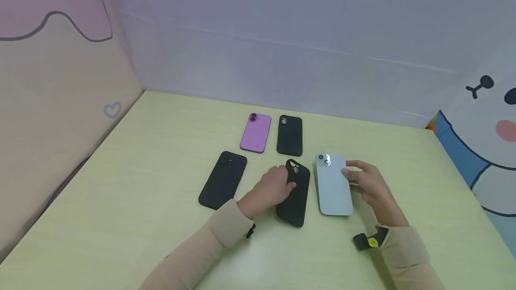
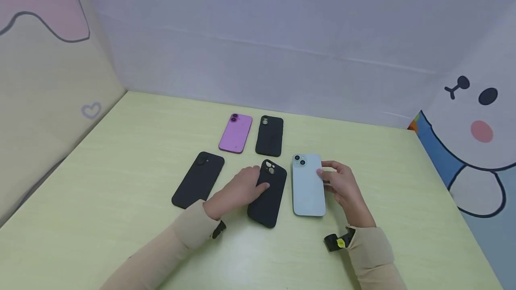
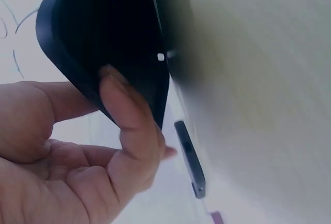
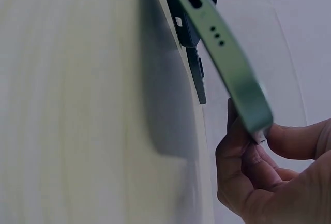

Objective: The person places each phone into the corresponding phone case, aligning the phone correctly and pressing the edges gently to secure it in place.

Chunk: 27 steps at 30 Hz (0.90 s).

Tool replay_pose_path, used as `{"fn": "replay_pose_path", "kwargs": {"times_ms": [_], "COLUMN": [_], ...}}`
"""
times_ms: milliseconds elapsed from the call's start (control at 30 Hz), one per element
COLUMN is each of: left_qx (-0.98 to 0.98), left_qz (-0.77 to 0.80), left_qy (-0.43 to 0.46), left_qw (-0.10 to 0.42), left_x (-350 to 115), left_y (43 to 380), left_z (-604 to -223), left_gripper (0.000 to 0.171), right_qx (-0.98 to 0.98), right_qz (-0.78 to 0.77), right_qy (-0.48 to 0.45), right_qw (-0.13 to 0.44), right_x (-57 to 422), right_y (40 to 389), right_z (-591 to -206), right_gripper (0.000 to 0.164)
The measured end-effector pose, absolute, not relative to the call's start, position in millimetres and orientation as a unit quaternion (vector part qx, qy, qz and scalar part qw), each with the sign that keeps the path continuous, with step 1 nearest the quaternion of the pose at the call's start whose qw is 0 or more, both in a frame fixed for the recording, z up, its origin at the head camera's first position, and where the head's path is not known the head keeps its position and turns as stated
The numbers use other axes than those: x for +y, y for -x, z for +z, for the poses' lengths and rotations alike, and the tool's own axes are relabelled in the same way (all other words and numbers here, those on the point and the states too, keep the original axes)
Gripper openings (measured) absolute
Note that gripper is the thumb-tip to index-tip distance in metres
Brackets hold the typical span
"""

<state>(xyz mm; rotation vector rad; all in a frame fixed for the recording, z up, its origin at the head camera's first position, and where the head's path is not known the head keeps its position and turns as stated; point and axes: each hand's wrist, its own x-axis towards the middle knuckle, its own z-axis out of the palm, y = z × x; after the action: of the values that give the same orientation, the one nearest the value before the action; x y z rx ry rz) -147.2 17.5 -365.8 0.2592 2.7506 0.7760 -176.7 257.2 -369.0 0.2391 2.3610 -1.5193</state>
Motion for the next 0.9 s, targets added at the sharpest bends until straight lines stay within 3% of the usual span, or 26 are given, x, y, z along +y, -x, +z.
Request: {"fn": "replay_pose_path", "kwargs": {"times_ms": [133, 300, 533, 900], "left_qx": [0.931, 0.909, 0.898, 0.880], "left_qz": [0.322, 0.375, 0.404, 0.457], "left_qy": [-0.107, -0.096, -0.068, -0.039], "left_qw": [0.135, 0.152, 0.160, 0.122], "left_x": [6.3, -3.2, -15.2, -22.1], "left_y": [153.0, 160.6, 165.1, 171.2], "left_z": [-363.2, -362.1, -353.5, -347.7], "left_gripper": [0.027, 0.023, 0.031, 0.036], "right_qx": [0.824, 0.816, 0.813, 0.797], "right_qz": [-0.537, -0.550, -0.552, -0.577], "right_qy": [-0.090, -0.099, -0.119, -0.120], "right_qw": [0.158, 0.151, 0.138, 0.130], "right_x": [257.0, 254.8, 250.7, 235.1], "right_y": [176.5, 176.3, 176.1, 174.0], "right_z": [-368.1, -366.5, -364.8, -357.7], "right_gripper": [0.051, 0.052, 0.052, 0.051]}}
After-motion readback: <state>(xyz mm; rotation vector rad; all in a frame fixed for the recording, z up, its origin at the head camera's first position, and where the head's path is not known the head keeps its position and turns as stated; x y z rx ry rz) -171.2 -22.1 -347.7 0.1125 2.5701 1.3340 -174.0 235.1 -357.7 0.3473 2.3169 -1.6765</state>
